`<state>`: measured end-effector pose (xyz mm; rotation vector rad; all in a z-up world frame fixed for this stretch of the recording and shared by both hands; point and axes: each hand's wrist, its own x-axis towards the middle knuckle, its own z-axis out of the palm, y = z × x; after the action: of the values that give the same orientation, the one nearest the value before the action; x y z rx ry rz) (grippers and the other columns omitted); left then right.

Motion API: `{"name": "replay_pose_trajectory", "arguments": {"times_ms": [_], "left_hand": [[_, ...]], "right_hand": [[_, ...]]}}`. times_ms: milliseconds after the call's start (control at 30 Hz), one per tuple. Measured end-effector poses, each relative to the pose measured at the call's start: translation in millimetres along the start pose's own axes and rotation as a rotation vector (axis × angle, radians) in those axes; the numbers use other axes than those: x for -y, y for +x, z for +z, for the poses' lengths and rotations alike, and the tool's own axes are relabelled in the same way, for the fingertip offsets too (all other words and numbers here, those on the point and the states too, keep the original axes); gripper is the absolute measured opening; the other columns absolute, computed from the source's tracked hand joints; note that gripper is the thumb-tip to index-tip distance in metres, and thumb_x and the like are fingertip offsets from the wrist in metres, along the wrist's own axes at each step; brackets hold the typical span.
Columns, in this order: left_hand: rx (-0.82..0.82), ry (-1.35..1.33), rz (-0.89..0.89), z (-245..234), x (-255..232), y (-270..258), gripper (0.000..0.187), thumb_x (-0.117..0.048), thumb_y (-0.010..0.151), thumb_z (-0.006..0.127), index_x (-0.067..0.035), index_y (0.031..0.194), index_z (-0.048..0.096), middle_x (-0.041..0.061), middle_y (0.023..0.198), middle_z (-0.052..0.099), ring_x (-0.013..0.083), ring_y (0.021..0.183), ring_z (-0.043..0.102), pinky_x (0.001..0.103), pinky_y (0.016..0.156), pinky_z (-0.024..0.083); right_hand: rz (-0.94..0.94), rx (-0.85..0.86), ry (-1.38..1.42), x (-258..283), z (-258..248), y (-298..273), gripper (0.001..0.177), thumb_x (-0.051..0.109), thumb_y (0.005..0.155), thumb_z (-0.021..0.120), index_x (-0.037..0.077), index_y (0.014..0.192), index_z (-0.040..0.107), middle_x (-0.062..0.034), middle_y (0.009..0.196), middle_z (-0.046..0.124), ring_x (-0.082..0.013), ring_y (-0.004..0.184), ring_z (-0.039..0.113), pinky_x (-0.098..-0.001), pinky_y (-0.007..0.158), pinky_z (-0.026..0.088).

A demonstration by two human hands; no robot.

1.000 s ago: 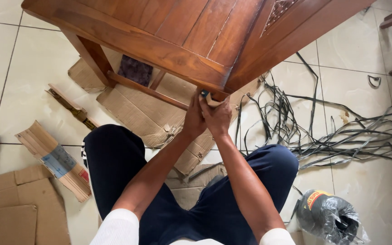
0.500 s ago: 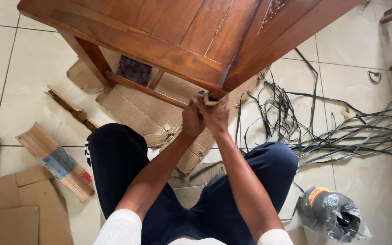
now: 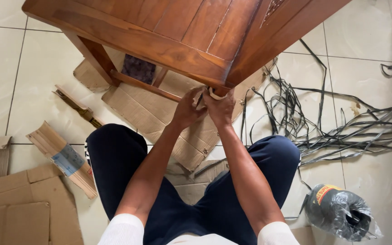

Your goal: Wrapping the legs of a wooden table with cardboard and securing them with plastic ties.

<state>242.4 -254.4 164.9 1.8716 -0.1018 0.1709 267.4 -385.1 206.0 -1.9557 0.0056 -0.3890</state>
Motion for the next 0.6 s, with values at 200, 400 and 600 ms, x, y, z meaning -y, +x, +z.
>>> {"name": "replay_pose_trajectory", "arguments": {"times_ms": [200, 400, 600], "left_hand": [[-0.027, 0.095, -0.136, 21.8, 31.0, -9.9, 0.066, -0.009, 0.089, 0.068, -0.012, 0.15, 0.045, 0.02, 0.141, 0.056, 0.036, 0.106, 0.069, 0.043, 0.093, 0.055], [-0.081, 0.184, 0.049, 56.9, 84.5, -17.5, 0.069, -0.009, 0.085, 0.075, 0.003, 0.145, 0.043, 0.029, 0.134, 0.058, 0.0469, 0.121, 0.058, 0.048, 0.098, 0.052], [-0.078, 0.154, -0.021, 50.0, 65.4, -20.8, 0.066, -0.012, 0.082, 0.081, 0.0, 0.138, 0.049, 0.025, 0.121, 0.065, 0.0429, 0.111, 0.065, 0.046, 0.09, 0.055]], "right_hand": [[-0.032, 0.049, 0.095, -3.2, -1.8, -2.4, 0.057, 0.023, 0.082, 0.087, 0.007, 0.127, 0.055, -0.0088, 0.111, 0.075, -0.0214, 0.101, 0.074, -0.0362, 0.088, 0.059], [0.006, 0.214, 0.157, 13.6, -22.0, -2.6, 0.058, 0.022, 0.084, 0.087, 0.008, 0.129, 0.055, -0.0067, 0.114, 0.074, -0.0184, 0.105, 0.073, -0.0333, 0.089, 0.059], [0.0, 0.245, 0.131, 5.1, -23.6, -1.0, 0.065, 0.025, 0.082, 0.091, 0.008, 0.13, 0.051, -0.007, 0.115, 0.073, -0.0163, 0.104, 0.073, -0.0314, 0.089, 0.063]]}}
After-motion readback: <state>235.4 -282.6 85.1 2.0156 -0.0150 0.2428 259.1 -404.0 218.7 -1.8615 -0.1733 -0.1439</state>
